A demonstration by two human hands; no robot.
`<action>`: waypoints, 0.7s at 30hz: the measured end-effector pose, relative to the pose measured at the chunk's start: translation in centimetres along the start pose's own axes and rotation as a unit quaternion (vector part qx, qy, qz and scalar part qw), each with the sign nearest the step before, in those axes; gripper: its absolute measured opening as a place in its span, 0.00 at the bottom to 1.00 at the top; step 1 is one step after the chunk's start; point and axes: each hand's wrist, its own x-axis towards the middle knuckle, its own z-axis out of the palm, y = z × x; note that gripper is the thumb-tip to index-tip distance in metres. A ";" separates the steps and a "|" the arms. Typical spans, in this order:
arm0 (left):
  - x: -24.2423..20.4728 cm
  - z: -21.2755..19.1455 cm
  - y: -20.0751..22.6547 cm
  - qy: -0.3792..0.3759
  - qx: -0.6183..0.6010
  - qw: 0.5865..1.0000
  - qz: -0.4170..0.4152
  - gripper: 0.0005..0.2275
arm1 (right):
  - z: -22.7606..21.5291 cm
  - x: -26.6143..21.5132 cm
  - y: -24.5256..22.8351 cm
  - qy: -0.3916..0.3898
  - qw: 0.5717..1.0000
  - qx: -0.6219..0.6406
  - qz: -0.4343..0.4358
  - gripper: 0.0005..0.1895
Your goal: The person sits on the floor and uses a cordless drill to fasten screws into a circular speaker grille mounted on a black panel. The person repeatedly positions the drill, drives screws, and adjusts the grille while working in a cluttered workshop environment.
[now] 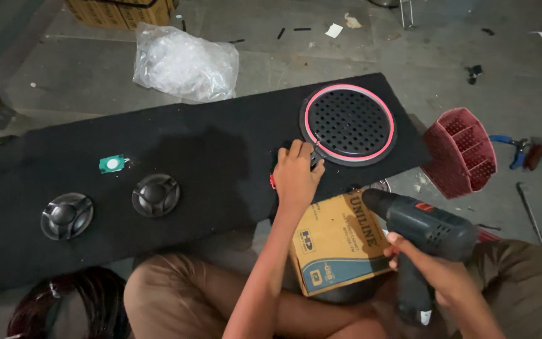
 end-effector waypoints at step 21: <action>0.1 -0.6 -0.3 -0.004 -0.091 0.996 -0.005 0.18 | 3.8 -2.1 -11.5 -0.132 0.944 -0.145 -0.266 0.14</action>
